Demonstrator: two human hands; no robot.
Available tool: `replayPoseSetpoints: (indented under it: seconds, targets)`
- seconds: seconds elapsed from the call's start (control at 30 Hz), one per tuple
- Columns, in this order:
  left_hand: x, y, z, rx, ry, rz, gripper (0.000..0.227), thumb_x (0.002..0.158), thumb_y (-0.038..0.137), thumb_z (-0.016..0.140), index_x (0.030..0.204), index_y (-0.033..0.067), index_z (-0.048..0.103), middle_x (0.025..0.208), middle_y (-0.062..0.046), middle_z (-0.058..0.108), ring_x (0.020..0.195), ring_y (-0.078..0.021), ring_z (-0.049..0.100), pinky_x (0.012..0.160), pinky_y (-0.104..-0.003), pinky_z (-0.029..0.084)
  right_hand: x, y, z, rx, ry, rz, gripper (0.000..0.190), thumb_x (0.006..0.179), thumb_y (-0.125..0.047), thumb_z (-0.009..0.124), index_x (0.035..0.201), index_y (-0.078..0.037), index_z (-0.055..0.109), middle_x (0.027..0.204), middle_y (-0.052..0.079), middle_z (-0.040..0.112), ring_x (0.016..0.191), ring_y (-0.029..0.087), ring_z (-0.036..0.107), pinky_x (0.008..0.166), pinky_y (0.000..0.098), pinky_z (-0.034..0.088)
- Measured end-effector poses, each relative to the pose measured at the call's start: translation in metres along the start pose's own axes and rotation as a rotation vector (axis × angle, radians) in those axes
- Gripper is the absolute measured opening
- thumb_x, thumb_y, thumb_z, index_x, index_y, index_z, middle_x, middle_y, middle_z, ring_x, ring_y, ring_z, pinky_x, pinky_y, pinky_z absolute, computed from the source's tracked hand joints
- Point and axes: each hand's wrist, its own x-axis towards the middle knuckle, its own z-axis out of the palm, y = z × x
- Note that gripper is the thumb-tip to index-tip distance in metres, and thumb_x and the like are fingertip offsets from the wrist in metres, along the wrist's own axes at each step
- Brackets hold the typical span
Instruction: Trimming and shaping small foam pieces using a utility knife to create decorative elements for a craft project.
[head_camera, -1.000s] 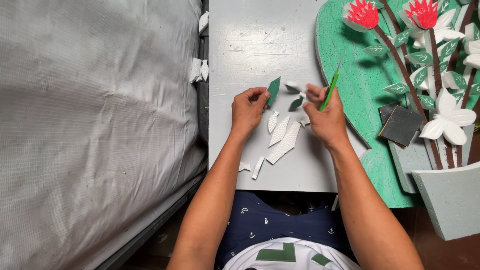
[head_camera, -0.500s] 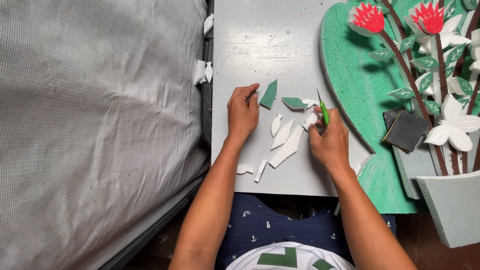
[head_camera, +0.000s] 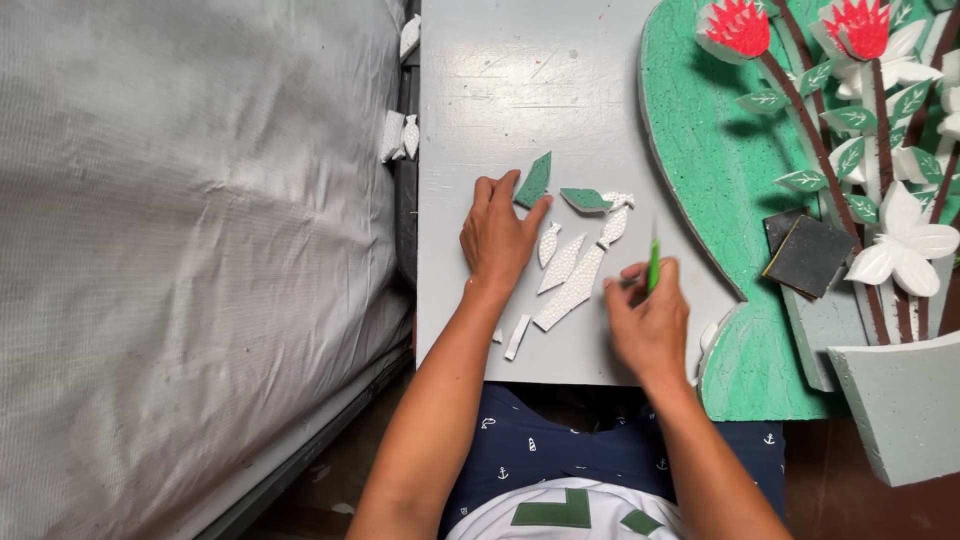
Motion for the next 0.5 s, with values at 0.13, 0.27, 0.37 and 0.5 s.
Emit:
replayPoseSetpoints:
  seconds: [0.13,0.27,0.37,0.5]
  targets:
    - [-0.006,-0.010,-0.006,-0.072,0.037,-0.018,0.041,0.091,0.034,0.077,0.123,0.0086,0.070,0.111,-0.003,0.060,0.103,-0.0294,0.073,0.084,-0.046,0.060,-0.027,-0.003,0.012,-0.024,-0.023,-0.078,0.030,0.086,-0.014,0.077,0.104,-0.011,0.053,0.090,0.011,0.067,0.078,0.032,0.070,0.065,0.0426,0.055]
    - [-0.062,-0.016,-0.024,-0.274,0.193,-0.073,0.037,0.086,0.036,0.079,0.113,0.0110,0.070,0.101,-0.008,0.070,0.095,-0.0313,0.072,0.089,-0.045,0.056,-0.040,-0.021,0.017,-0.132,-0.114,-0.120,0.053,0.080,-0.034,0.086,0.105,-0.005,0.049,0.124,0.016,0.057,0.087,0.042,0.068,0.067,0.0568,0.058]
    - [-0.118,-0.027,-0.035,-0.218,0.294,-0.125,0.036,0.089,0.036,0.076,0.114,0.0117,0.069,0.101,-0.008,0.070,0.094,-0.0316,0.069,0.090,-0.046,0.051,-0.034,-0.026,0.024,-0.178,-0.101,-0.154,0.067,0.073,-0.043,0.090,0.105,-0.002,0.048,0.130,0.017,0.049,0.097,0.045,0.066,0.073,0.0572,0.059]
    - [-0.165,-0.049,-0.004,-0.173,0.382,-0.068,0.035,0.088,0.022,0.079,0.118,0.0087,0.066,0.114,-0.011,0.062,0.110,-0.0395,0.057,0.102,-0.052,0.041,-0.016,-0.018,0.033,-0.213,-0.059,-0.230,0.070,0.072,-0.040,0.091,0.111,-0.001,0.048,0.129,0.020,0.046,0.112,0.048,0.061,0.080,0.0601,0.058]
